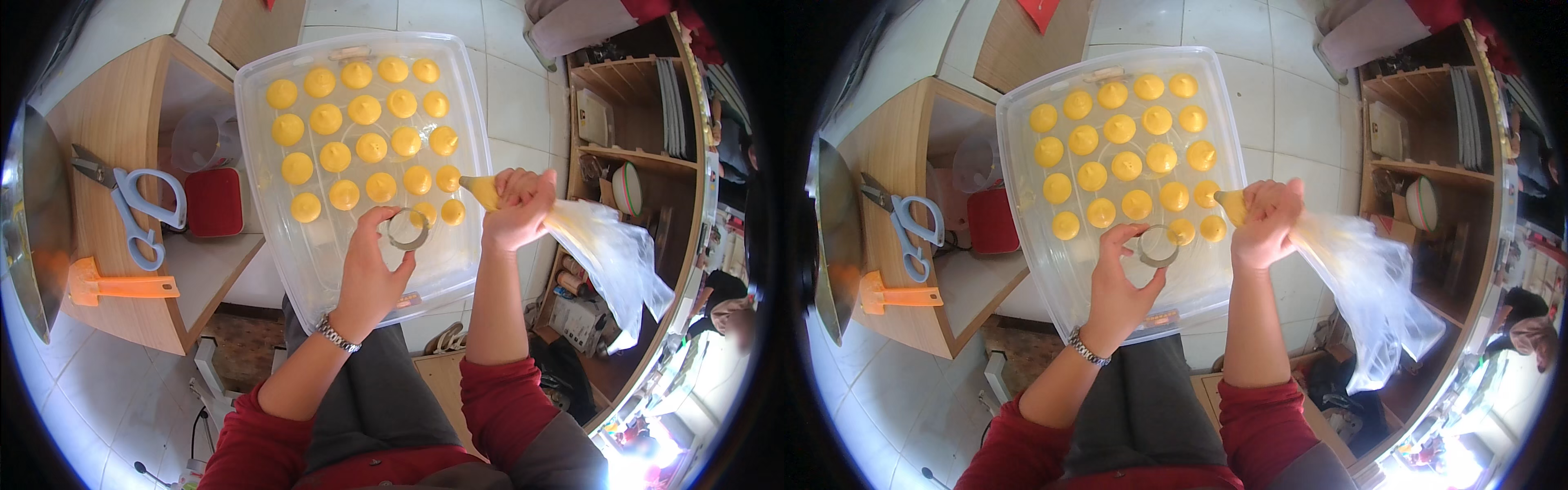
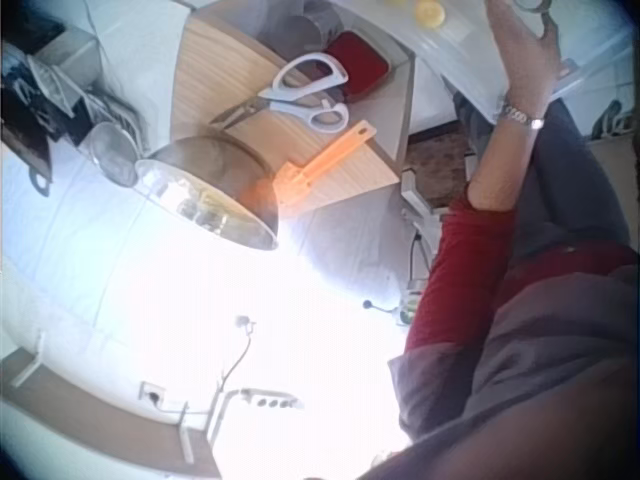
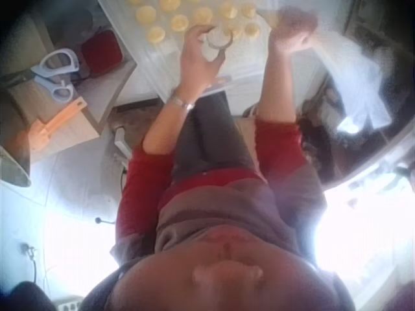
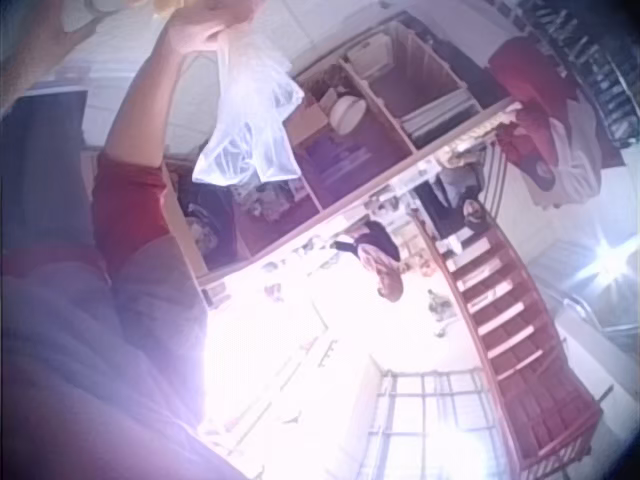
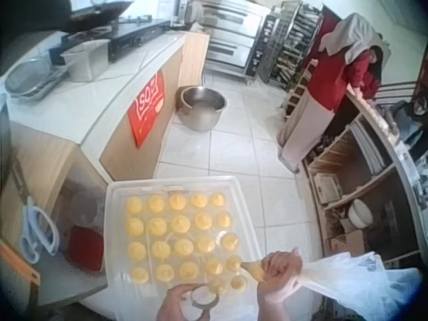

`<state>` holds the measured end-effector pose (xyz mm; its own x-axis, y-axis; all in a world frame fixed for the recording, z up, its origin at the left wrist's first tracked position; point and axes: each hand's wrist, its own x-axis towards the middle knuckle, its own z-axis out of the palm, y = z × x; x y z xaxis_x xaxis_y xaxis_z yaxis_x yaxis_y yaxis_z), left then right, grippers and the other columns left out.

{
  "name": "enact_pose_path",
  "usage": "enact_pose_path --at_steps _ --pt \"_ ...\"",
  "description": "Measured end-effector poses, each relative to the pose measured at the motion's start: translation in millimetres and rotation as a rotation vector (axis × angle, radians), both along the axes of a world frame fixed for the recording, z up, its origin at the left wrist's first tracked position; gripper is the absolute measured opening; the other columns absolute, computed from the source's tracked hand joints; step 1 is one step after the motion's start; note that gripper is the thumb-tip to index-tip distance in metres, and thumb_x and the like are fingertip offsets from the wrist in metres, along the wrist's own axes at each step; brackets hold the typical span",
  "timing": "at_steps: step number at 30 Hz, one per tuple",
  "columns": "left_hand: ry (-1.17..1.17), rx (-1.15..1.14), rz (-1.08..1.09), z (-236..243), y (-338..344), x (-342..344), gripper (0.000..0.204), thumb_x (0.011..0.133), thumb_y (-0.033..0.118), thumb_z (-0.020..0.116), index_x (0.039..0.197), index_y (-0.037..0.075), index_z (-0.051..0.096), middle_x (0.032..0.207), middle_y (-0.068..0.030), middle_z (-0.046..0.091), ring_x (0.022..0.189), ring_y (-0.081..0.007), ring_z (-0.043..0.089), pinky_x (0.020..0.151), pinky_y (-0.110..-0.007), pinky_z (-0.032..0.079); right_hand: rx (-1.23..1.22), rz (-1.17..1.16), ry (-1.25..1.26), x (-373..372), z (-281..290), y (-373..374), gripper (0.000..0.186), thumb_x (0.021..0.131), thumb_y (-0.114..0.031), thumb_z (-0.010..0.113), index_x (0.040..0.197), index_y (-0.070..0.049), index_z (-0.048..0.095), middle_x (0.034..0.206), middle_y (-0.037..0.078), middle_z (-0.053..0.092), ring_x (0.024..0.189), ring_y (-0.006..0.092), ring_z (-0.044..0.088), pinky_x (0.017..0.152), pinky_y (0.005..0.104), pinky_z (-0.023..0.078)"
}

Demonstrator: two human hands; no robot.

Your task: The person pipes yellow dough from a pastry bag into a metal ring to form round shapes in a plastic container and then refills the bag from a bowl of dough using a spatula.

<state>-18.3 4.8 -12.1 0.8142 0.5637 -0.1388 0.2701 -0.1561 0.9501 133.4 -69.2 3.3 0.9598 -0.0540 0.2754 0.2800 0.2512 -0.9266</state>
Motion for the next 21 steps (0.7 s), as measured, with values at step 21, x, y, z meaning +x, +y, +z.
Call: enact_pose_path --at_steps 21 --pt "0.094 0.007 0.016 -13 12 -14 0.059 0.066 0.002 0.069 0.113 0.003 0.033 0.107 -0.0131 0.054 0.103 -0.023 0.052 0.078 -0.033 0.043 0.38 -0.266 0.331 12 29 -14 0.039 0.083 -0.023 0.042 0.052 -0.017 0.02 0.043 -0.003 0.017 0.039 0.0087 0.016 0.041 0.0225 0.022"
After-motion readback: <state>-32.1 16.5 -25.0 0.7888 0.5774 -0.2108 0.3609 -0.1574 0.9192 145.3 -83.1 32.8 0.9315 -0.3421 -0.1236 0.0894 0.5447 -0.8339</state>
